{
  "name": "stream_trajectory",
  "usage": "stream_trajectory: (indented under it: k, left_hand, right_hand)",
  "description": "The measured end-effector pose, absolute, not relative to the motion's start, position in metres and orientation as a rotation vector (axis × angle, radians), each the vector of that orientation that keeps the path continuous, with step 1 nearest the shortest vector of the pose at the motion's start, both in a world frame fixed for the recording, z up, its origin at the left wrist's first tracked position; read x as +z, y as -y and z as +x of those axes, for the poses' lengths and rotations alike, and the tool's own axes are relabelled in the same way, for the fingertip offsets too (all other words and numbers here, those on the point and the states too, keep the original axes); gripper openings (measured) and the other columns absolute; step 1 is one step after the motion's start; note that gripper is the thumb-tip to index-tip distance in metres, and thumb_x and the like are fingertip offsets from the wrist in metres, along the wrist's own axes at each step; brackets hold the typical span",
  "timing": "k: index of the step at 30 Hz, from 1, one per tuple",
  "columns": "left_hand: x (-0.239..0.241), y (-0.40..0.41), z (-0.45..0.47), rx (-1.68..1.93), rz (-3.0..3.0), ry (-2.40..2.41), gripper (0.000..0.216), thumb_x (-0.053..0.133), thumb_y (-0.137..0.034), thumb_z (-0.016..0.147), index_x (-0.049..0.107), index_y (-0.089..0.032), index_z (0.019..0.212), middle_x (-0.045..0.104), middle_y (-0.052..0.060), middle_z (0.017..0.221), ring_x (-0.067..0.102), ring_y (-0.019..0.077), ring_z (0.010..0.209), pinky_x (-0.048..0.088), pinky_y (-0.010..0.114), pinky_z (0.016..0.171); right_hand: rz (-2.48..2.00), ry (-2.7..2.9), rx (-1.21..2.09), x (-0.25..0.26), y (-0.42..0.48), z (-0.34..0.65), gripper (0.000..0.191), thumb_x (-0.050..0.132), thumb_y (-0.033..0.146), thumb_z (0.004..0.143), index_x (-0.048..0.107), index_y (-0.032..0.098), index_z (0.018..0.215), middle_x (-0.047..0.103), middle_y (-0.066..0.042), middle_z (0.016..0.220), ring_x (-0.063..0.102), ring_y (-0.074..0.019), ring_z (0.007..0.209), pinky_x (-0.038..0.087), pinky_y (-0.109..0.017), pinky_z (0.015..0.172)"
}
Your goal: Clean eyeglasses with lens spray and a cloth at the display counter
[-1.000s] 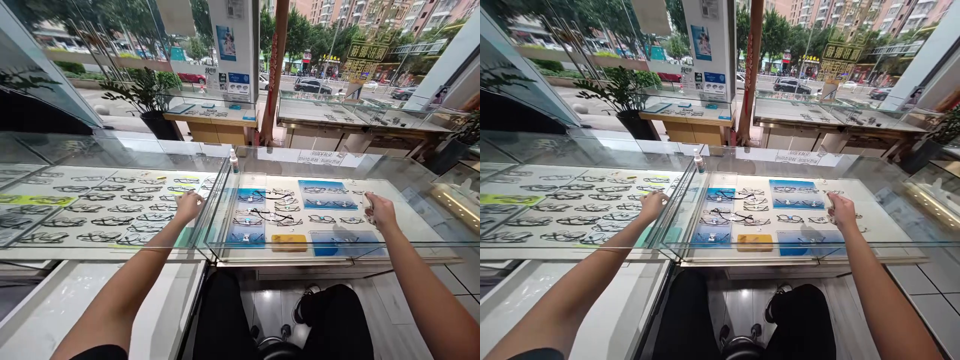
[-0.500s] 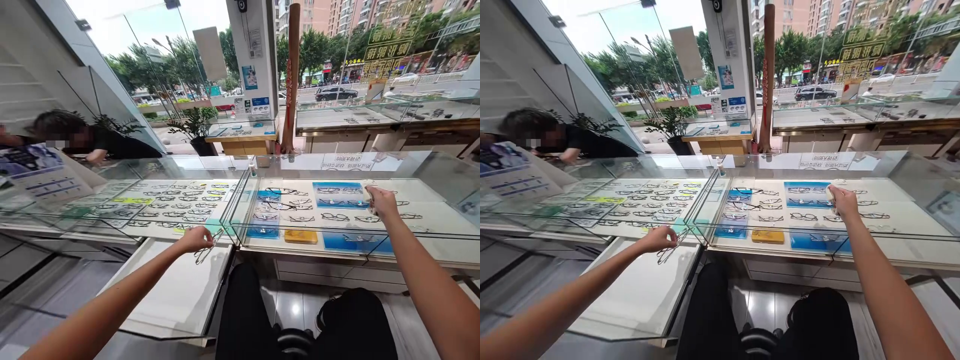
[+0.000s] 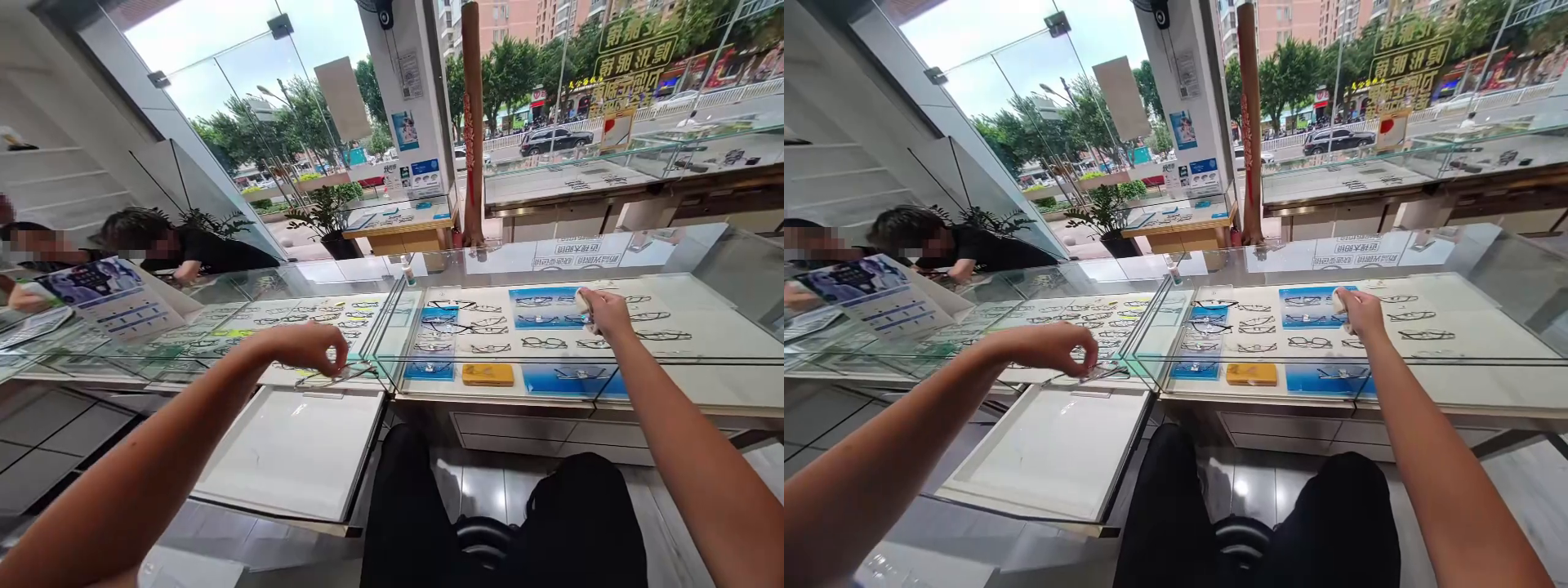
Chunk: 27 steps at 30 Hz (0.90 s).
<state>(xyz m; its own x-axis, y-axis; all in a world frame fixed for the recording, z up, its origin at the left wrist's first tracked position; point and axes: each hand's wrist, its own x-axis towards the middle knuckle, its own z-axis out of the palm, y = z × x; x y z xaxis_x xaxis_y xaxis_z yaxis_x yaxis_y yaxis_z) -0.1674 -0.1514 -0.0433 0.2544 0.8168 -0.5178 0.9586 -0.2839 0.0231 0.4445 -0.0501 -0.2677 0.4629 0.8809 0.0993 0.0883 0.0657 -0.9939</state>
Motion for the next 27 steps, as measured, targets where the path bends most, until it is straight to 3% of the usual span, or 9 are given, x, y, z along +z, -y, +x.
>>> stream_trajectory:
  k: [5,9,13,16,20,23,27]
  left_hand:
    - [-0.017,0.084,-0.084,-0.661,2.385,-1.54,0.03,0.074,-0.042,0.081,0.088,-0.025,0.101,0.085,0.002,0.098,0.072,0.0214,0.089,0.048,0.028,0.08]
    - [-0.023,0.023,-0.024,-0.678,2.48,-1.587,0.032,0.075,-0.037,0.078,0.088,-0.021,0.103,0.084,0.004,0.094,0.069,0.0201,0.079,0.046,0.03,0.072]
    - [-0.045,-0.034,0.017,-0.51,2.598,-1.651,0.033,0.078,-0.041,0.08,0.088,-0.023,0.105,0.083,0.006,0.091,0.069,0.0226,0.081,0.05,0.035,0.08]
    - [-0.07,-0.066,0.035,-0.3,2.759,-1.725,0.025,0.076,-0.036,0.08,0.087,-0.023,0.099,0.083,0.008,0.089,0.071,0.026,0.089,0.05,0.04,0.094]
    - [-0.113,-0.086,0.045,-0.16,2.867,-1.693,0.022,0.068,-0.025,0.083,0.085,-0.019,0.097,0.084,0.015,0.109,0.069,0.0351,0.117,0.045,0.051,0.111]
    - [-0.143,-0.089,0.044,-0.092,2.916,-1.626,0.022,0.066,-0.024,0.086,0.084,-0.019,0.099,0.082,0.017,0.12,0.064,0.0378,0.129,0.041,0.052,0.114]
    - [-0.164,-0.091,0.036,-0.055,2.921,-1.564,0.019,0.067,-0.028,0.088,0.083,-0.021,0.096,0.081,0.016,0.121,0.062,0.0375,0.129,0.042,0.052,0.113]
  right_hand:
    - [-1.383,0.966,0.716,-0.268,0.047,0.444,0.048,0.082,0.065,0.075,0.069,0.019,0.074,0.043,0.006,0.05,0.035,-0.0099,0.045,0.03,-0.024,0.037]
    - [-1.378,0.972,0.704,-0.266,0.045,0.441,0.05,0.081,0.067,0.075,0.067,0.019,0.071,0.042,0.006,0.049,0.036,-0.0105,0.044,0.029,-0.025,0.038]
    - [-1.371,0.965,0.704,-0.264,0.045,0.438,0.053,0.08,0.069,0.075,0.069,0.018,0.074,0.044,0.005,0.05,0.034,-0.0096,0.044,0.028,-0.024,0.039]
    - [-1.369,0.955,0.715,-0.262,0.046,0.437,0.054,0.081,0.071,0.075,0.068,0.019,0.072,0.043,0.005,0.049,0.036,-0.0101,0.045,0.03,-0.024,0.039]
    - [-1.354,0.931,0.769,-0.261,0.048,0.436,0.053,0.082,0.071,0.077,0.064,0.021,0.071,0.041,0.006,0.049,0.036,-0.01,0.044,0.03,-0.024,0.039]
    - [-1.35,0.905,0.8,-0.26,0.049,0.437,0.05,0.083,0.068,0.078,0.067,0.02,0.076,0.042,0.006,0.05,0.036,-0.01,0.044,0.03,-0.024,0.038]
    - [-1.333,0.899,0.804,-0.26,0.048,0.437,0.049,0.083,0.066,0.078,0.07,0.02,0.078,0.041,0.007,0.05,0.034,-0.0092,0.043,0.028,-0.023,0.037]
